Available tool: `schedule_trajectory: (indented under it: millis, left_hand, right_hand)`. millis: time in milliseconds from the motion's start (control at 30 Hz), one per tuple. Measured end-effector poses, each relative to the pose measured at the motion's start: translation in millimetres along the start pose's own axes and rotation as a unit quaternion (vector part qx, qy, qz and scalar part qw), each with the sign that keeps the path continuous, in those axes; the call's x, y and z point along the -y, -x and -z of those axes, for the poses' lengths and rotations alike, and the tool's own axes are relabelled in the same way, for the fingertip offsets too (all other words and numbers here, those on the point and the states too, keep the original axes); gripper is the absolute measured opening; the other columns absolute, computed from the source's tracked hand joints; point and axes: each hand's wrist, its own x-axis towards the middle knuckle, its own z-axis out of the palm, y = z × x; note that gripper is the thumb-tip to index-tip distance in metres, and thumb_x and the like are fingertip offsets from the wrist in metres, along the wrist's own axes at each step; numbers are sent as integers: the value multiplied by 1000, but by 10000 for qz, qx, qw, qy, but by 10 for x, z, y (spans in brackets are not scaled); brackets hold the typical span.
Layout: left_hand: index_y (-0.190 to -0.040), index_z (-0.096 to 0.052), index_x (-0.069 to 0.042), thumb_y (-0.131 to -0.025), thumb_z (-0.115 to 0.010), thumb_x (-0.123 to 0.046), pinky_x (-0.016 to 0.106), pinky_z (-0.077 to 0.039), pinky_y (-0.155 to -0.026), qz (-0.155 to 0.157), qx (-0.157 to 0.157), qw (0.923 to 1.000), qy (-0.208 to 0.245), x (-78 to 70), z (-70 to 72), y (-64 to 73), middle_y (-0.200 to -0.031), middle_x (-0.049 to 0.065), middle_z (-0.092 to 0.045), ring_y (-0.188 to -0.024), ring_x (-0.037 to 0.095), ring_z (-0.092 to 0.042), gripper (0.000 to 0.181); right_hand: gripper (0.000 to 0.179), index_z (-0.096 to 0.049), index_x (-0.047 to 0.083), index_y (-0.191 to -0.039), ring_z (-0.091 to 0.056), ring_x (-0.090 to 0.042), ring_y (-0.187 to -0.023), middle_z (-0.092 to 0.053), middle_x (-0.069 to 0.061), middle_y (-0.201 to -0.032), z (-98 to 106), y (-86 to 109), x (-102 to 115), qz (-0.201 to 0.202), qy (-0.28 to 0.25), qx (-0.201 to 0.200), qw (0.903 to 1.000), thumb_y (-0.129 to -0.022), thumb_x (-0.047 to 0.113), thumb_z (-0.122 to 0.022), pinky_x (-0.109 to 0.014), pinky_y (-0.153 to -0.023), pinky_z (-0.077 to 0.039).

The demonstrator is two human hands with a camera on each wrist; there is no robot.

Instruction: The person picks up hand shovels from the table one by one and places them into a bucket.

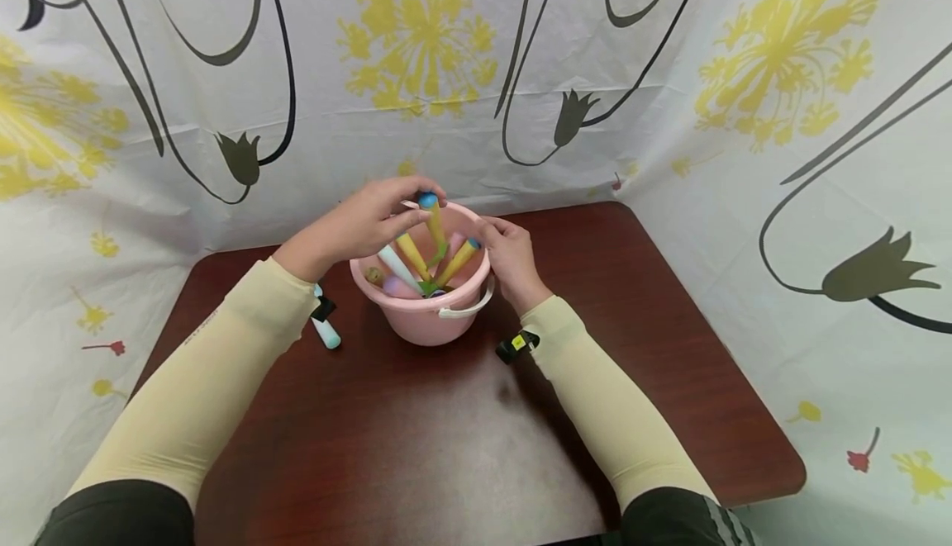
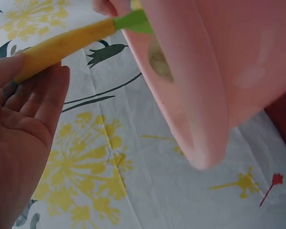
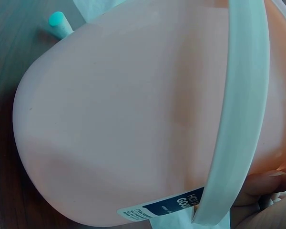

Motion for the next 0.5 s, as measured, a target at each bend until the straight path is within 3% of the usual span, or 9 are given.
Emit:
schedule_trajectory:
  millis: [133,333,500]
  left_hand:
    - [-144,-64,-8,-116,-59,-16,42,-53,-112,99,119,9998,-81,32,7,-13,-134,6,-68,-132,21,-63,30]
    - [-147,-63,-7,-116,-59,-16,42,-53,-112,235,204,9993,-199,79,-8,-42,-136,8,-68,-133,22,-64,32]
    - [-143,-64,-9,-114,-64,-19,40,-54,-110,548,246,9977,-309,96,-2,-59,-130,6,-69,-129,23,-65,30]
  right_hand:
    - [39,-77,2,-134,-73,-16,-101,-76,-13,-126,-7,0,6,48,43,7,10000,-109,32,-71,-38,-93,-64]
    - [40,-77,2,-135,-74,-16,-100,-75,-14,-127,-11,3,0,58,94,8,9999,-109,32,-71,-27,-80,-64]
    - [38,-78,1,-132,-74,-18,-100,-76,-13,-122,-34,-6,-10,19,-126,1,9999,-109,31,-72,-27,-80,-63]
